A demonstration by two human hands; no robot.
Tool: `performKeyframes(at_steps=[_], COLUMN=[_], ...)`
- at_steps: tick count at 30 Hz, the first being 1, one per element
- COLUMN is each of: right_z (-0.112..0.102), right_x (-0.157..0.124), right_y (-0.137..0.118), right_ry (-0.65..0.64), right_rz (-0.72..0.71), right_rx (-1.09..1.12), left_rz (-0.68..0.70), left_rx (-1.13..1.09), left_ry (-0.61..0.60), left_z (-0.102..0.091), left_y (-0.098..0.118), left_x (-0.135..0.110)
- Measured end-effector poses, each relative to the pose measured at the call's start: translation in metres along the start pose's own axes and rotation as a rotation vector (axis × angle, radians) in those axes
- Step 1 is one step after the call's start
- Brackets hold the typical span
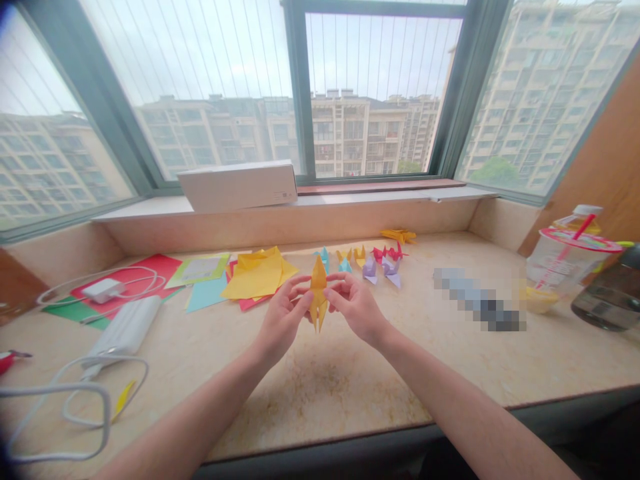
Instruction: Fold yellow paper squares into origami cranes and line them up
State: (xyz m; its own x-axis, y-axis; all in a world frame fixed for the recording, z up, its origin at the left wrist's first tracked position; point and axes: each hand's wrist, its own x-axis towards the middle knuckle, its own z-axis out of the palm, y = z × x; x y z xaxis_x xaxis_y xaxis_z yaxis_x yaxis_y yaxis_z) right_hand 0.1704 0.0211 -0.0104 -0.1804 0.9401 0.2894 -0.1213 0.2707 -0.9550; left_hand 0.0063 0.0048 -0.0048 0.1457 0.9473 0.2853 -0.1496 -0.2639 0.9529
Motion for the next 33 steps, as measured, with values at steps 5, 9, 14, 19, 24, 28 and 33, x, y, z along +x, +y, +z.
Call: performKeyframes(at_steps=[5, 9, 14, 19, 24, 28, 33], right_z=[0.0001, 0.0003, -0.0002, 0.0003, 0.0005, -0.0002, -0.0004], right_x=[0.0002, 0.0006, 0.0007, -0.0005, -0.001, -0.0005, -0.0007], right_y=[0.0012, 0.0025, 0.0024, 0.002, 0.004, 0.0046, 0.0036], right_ry=[-0.003, -0.006, 0.006, -0.036, -0.086, -0.078, -0.064], right_rz=[0.003, -0.018, -0.035, -0.021, -0.014, -0.018, -0.018], right_rx=[0.021, 0.012, -0.007, 0.016, 0.049, 0.046, 0.044], left_rz=[0.012, 0.016, 0.005, -0.004, -0.011, -0.004, -0.003], left_rx=[-0.011, -0.031, -0.073, -0.087, -0.066, -0.051, -0.042], left_ry=[0.006, 0.019, 0.021, 0.04, 0.036, 0.026, 0.031], left_z=[0.0006, 0.0, -0.0006, 0.0012, 0.0017, 0.0002, -0.0008], left_y=[0.0001, -0.002, -0.0038, 0.0006, 0.0025, -0.0007, -0.0013], left_x=[0.0, 0.0016, 0.0024, 0.0004, -0.0006, 0.0011, 0.0019])
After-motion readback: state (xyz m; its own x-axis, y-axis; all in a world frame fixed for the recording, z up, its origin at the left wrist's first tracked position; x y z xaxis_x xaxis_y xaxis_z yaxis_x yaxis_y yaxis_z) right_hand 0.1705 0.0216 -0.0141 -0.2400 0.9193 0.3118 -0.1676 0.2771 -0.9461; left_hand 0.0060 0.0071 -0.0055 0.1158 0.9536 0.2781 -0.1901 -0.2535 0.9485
